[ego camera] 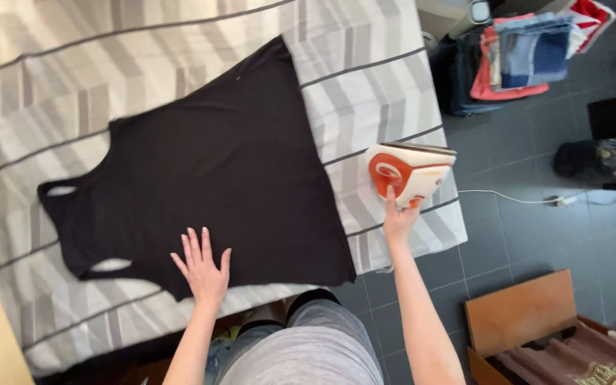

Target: A person takes a black tank top from a bag, spreads it out on a bed, sprays it with a solution, irons it, folds it, and performs a final press with the iron.

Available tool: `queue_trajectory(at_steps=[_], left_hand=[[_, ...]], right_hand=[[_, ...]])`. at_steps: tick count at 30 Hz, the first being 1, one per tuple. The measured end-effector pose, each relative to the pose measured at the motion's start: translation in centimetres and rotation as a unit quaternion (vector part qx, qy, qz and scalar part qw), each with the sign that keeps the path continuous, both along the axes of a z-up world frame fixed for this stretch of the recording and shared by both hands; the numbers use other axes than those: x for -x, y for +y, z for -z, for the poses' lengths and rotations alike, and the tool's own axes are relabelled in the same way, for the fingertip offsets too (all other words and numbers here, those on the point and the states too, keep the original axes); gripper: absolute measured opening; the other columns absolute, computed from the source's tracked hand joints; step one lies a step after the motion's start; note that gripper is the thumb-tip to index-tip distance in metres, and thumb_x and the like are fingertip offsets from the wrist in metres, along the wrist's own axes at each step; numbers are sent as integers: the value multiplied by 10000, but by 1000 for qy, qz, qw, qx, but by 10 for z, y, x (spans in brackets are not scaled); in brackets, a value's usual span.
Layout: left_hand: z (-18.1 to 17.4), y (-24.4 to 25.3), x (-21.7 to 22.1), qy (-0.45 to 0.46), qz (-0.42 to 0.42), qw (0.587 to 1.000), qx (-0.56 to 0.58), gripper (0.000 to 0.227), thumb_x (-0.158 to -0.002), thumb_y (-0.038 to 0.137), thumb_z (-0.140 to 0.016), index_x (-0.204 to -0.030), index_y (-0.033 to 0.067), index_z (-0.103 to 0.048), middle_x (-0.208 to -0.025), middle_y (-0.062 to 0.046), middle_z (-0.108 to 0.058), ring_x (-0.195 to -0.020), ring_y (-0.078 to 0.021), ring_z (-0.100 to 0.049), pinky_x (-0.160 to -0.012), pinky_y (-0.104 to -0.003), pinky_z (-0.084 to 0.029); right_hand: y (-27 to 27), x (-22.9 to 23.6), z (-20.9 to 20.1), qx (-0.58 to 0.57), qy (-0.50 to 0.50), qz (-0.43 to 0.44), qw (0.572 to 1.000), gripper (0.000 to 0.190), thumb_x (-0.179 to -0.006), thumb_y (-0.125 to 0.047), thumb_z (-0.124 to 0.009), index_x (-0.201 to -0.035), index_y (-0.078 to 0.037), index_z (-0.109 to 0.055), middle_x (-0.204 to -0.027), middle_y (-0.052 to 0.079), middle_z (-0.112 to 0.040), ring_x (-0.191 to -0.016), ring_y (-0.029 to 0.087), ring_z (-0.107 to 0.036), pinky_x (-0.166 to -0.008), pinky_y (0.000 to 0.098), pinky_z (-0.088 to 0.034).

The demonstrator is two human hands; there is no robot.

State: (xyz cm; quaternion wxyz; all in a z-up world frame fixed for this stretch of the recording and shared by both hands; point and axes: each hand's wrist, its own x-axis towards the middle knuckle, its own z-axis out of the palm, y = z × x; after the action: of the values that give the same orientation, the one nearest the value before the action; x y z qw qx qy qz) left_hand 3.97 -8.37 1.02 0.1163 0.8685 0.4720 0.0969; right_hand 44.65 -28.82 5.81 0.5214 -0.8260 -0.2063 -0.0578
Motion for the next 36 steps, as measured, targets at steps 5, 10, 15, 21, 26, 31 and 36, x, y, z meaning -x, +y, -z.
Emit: queue_trajectory(at_steps=[5, 10, 15, 21, 26, 31, 36], left_hand=[[0, -33, 57, -1, 17, 1000, 10, 722, -1003, 556, -548, -1611, 182, -439, -1728, -143, -304, -1582, -339, -278, -1252, -632, -134], [-6, -46, 109, 23, 58, 998, 8, 708, -981, 533, -568, -1603, 218, -449, -1699, -107, -365, -1562, -305, -336, -1268, -553, -223], [-9, -48, 143, 11, 49, 999, 17, 563, -1034, 372, -572, -1579, 255, -486, -1653, -43, -436, -1519, -252, -407, -1235, -511, -304], [11, -39, 163, -19, 52, 998, 4, 364, -1069, 290, -564, -1430, 286, -612, -1454, 66, -596, -1395, -156, -549, -1212, -428, -410], [22, -26, 167, 1, 75, 997, -7, 218, -1082, 216, -542, -1272, 240, -647, -1281, 81, -634, -1323, -114, -588, -1237, -414, -391], [21, -18, 164, -23, 56, 998, 34, 185, -1105, 216, -498, -1247, 211, -617, -1192, 58, -641, -1271, -132, -622, -1244, -418, -390], [-11, 5, 141, -102, 25, 992, 64, 144, -1099, 153, -524, -1198, 157, -627, -1112, 19, -649, -1169, -173, -666, -1211, -401, -413]], right_hand=[[-13, 22, 5, 16, 53, -33, 998, 450, -1004, -128, -795, -1360, 50, -586, -1312, 262, -642, -1227, 293, -622, -1063, 488, -497], [-71, 74, 6, 97, 130, 29, 986, 800, -986, -115, -833, -1536, 86, -287, -1438, 331, -392, -1376, 429, -440, -1169, 466, -426], [-119, 153, 32, 247, 187, -54, 949, 490, -934, -207, -832, -1296, 26, -599, -1114, 261, -641, -1097, 451, -652, -926, 530, -553], [-108, 182, 11, 401, 226, -78, 884, 545, -828, -515, -889, -1131, -125, -658, -964, 30, -763, -952, 239, -737, -813, 432, -574], [-139, 155, 92, 475, 304, -132, 815, 472, -775, -679, -845, -999, -265, -802, -924, -16, -805, -1023, 248, -755, -840, 418, -606], [-103, 144, 17, 173, 517, -94, 833, 262, -955, -254, -759, -1147, -82, -718, -888, 221, -741, -808, 320, -757, -769, 457, -611], [-53, 114, -30, 32, 529, -97, 842, 332, -1008, -180, -709, -1274, -86, -534, -733, 115, -655, -655, 245, -744, -620, 327, -622]])
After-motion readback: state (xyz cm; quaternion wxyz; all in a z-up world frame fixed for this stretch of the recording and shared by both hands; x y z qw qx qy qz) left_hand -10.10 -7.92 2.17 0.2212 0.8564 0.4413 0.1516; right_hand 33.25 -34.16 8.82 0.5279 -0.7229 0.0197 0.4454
